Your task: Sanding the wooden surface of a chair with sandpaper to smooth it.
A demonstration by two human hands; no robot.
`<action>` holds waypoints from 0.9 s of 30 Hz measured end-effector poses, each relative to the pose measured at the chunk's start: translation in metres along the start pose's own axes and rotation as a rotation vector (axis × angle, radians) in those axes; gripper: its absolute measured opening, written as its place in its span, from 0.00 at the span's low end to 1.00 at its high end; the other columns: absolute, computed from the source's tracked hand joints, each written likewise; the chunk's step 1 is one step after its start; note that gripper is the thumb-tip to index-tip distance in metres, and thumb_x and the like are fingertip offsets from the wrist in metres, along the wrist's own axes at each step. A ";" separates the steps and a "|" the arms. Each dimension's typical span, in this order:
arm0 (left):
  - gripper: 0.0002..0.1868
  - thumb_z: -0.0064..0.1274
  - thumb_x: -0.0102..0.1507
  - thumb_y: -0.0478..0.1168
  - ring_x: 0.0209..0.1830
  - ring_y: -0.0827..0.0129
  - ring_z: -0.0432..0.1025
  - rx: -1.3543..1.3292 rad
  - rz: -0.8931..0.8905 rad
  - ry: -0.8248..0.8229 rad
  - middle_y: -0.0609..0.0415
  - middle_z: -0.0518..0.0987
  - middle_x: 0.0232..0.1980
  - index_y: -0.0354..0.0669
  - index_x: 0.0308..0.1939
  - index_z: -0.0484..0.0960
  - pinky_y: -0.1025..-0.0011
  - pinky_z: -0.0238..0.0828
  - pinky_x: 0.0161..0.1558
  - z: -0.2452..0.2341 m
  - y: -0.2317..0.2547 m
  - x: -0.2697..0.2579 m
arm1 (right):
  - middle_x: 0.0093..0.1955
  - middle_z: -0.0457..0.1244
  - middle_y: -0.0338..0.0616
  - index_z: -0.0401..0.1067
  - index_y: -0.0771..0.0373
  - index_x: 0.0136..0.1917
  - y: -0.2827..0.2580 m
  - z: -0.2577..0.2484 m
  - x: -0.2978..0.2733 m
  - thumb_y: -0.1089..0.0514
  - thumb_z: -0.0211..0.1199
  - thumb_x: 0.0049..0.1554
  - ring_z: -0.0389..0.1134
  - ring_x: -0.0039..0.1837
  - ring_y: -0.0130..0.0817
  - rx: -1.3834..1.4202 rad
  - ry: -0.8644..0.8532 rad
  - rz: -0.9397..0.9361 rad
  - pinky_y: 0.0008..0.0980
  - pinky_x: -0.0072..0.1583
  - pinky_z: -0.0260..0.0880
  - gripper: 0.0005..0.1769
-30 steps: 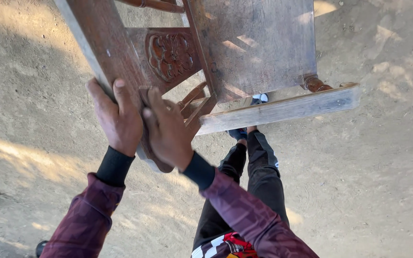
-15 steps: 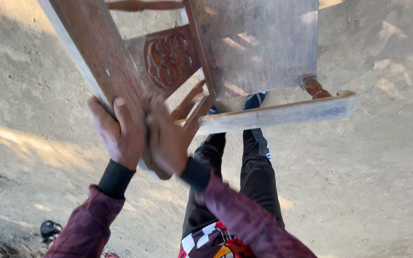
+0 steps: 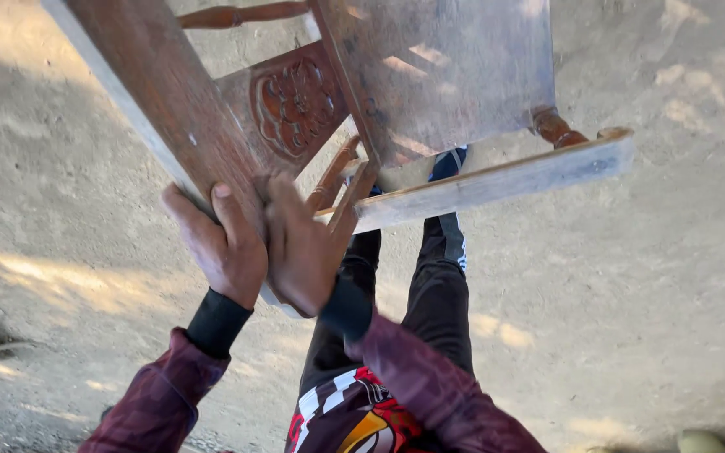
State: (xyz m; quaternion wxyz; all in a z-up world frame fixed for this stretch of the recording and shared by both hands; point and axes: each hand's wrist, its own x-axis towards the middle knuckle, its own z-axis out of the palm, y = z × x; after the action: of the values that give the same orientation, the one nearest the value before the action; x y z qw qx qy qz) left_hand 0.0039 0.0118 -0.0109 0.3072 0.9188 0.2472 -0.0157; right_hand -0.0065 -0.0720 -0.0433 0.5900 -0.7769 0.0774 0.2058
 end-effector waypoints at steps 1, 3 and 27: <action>0.18 0.31 0.72 0.49 0.31 0.53 0.64 -0.040 0.021 -0.015 0.40 0.66 0.37 0.36 0.54 0.56 0.58 0.59 0.31 0.002 -0.008 0.001 | 0.55 0.66 0.52 0.61 0.52 0.66 -0.001 0.007 -0.010 0.54 0.43 0.60 0.68 0.44 0.49 -0.080 0.033 0.086 0.44 0.48 0.65 0.21; 0.18 0.32 0.72 0.48 0.31 0.48 0.64 -0.058 0.005 -0.033 0.37 0.67 0.39 0.34 0.54 0.56 0.56 0.58 0.30 -0.005 -0.014 -0.008 | 0.54 0.67 0.54 0.64 0.42 0.65 0.024 0.025 -0.023 0.46 0.44 0.61 0.68 0.53 0.57 -0.157 0.028 0.195 0.52 0.60 0.64 0.20; 0.22 0.34 0.72 0.49 0.44 0.39 0.66 -0.021 -0.018 -0.017 0.30 0.64 0.47 0.36 0.61 0.52 0.51 0.61 0.38 0.004 -0.031 -0.015 | 0.68 0.57 0.54 0.61 0.57 0.68 0.034 0.019 0.002 0.58 0.46 0.62 0.57 0.70 0.52 0.134 0.003 -0.146 0.49 0.70 0.58 0.21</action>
State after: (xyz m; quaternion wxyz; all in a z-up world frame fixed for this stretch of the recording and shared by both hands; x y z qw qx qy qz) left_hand -0.0230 0.0243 -0.0292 0.3186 0.9132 0.2529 -0.0239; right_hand -0.0213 -0.0638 -0.0784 0.6538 -0.7397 0.0352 0.1554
